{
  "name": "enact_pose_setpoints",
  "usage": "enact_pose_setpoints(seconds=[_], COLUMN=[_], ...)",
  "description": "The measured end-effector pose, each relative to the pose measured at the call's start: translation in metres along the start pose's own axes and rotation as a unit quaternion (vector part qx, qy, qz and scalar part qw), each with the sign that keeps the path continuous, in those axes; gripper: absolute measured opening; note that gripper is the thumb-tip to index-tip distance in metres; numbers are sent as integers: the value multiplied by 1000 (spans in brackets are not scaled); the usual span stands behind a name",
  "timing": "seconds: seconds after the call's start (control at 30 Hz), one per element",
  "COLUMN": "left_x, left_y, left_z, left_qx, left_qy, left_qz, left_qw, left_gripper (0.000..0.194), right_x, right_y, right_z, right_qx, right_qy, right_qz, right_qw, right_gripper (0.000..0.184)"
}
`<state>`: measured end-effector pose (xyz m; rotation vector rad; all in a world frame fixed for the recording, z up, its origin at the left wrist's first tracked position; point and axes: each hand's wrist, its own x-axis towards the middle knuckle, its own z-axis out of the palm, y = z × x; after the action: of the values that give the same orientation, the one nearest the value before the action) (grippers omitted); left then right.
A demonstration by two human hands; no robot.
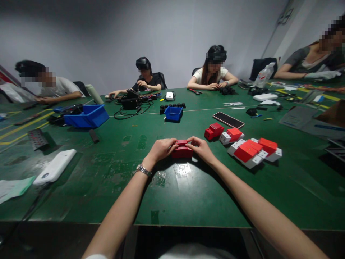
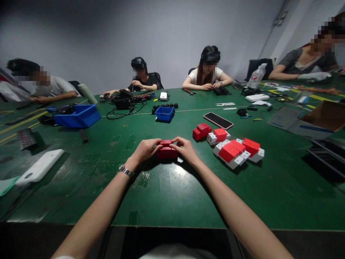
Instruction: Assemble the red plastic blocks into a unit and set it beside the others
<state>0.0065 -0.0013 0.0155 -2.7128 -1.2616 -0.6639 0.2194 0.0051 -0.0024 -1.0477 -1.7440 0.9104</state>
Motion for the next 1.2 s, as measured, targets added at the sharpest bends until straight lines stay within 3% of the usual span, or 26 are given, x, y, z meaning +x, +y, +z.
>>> enact_pose_setpoints(seconds=[1.2], left_x=[1], left_y=[0], left_z=[1], left_qx=[8], left_qy=[1], left_qz=[4], left_qw=[1000], left_gripper=[29], right_x=[-1], right_y=[-2], right_z=[1], right_qx=[-10], right_qy=[3], right_qz=[-29], right_qw=[1000], right_gripper=[24])
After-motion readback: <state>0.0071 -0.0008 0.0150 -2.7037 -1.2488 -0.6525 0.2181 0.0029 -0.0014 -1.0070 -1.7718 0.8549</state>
